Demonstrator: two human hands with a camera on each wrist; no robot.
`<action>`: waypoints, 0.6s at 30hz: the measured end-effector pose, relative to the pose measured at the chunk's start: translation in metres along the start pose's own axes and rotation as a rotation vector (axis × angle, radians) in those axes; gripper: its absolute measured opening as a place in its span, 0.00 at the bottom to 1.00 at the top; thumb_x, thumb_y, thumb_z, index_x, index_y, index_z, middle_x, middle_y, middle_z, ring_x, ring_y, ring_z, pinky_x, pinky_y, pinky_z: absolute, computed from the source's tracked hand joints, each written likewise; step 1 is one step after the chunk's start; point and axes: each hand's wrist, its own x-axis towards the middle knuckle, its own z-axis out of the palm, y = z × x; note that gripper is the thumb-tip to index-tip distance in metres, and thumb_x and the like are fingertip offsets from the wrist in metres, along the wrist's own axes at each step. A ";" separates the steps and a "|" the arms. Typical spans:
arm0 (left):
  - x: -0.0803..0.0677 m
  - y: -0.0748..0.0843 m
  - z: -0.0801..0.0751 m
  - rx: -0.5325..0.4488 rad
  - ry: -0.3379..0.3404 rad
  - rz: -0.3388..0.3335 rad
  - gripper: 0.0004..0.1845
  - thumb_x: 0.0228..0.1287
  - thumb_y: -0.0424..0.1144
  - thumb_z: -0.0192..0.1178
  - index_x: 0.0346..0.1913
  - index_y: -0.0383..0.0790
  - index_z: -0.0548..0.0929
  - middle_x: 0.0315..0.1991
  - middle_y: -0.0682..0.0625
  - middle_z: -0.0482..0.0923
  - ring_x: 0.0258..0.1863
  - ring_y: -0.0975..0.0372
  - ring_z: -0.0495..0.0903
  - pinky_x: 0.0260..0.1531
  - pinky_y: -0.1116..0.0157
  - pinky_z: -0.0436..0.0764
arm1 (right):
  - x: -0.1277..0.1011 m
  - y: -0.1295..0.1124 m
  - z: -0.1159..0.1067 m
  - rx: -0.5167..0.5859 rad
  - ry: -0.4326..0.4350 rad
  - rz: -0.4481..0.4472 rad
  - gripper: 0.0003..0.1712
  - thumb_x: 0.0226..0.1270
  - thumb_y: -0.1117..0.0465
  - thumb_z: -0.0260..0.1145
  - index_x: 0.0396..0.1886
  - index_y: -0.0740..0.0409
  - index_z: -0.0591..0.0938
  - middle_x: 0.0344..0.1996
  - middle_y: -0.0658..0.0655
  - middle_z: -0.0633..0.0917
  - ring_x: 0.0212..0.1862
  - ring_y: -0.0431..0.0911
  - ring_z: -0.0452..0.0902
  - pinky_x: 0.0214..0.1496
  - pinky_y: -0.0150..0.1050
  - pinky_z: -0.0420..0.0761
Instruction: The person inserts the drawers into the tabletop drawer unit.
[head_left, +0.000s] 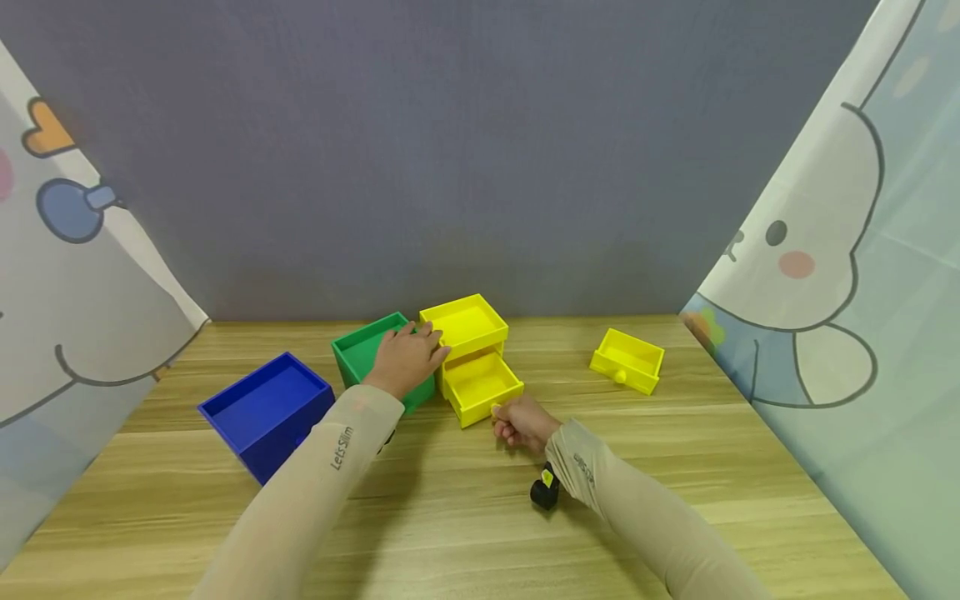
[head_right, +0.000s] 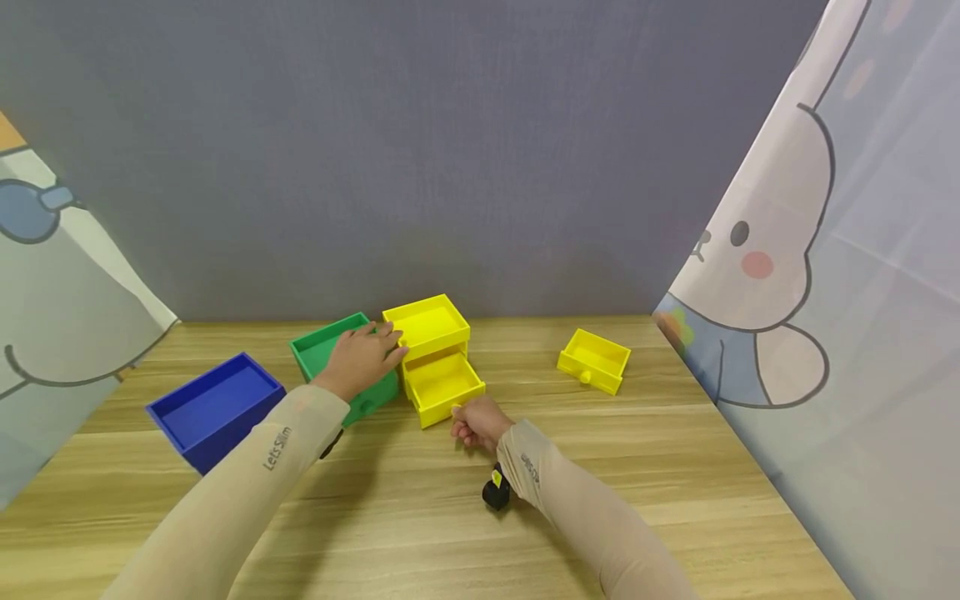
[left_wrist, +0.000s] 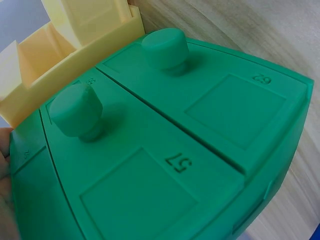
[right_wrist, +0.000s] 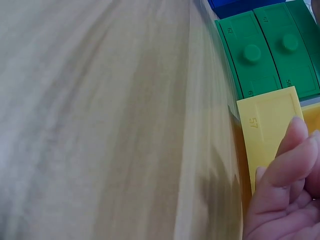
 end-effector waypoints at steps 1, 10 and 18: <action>0.000 0.000 0.000 -0.002 0.000 -0.002 0.27 0.76 0.53 0.43 0.66 0.38 0.73 0.67 0.40 0.67 0.66 0.43 0.64 0.61 0.44 0.66 | 0.000 0.000 0.000 -0.001 -0.002 -0.002 0.11 0.73 0.67 0.50 0.33 0.69 0.75 0.14 0.50 0.75 0.15 0.35 0.64 0.16 0.24 0.67; 0.000 0.000 -0.001 -0.001 -0.004 -0.007 0.27 0.76 0.53 0.43 0.67 0.39 0.72 0.67 0.41 0.67 0.66 0.44 0.64 0.61 0.44 0.65 | 0.005 -0.003 0.001 -0.009 0.011 0.002 0.13 0.74 0.66 0.50 0.30 0.67 0.76 0.13 0.49 0.75 0.14 0.34 0.64 0.16 0.23 0.67; 0.000 0.001 0.001 0.014 0.002 -0.006 0.27 0.76 0.53 0.43 0.66 0.39 0.73 0.67 0.41 0.67 0.66 0.44 0.65 0.61 0.44 0.66 | 0.008 -0.005 0.005 0.003 0.018 -0.007 0.13 0.74 0.66 0.50 0.29 0.67 0.75 0.13 0.49 0.75 0.14 0.34 0.64 0.15 0.23 0.67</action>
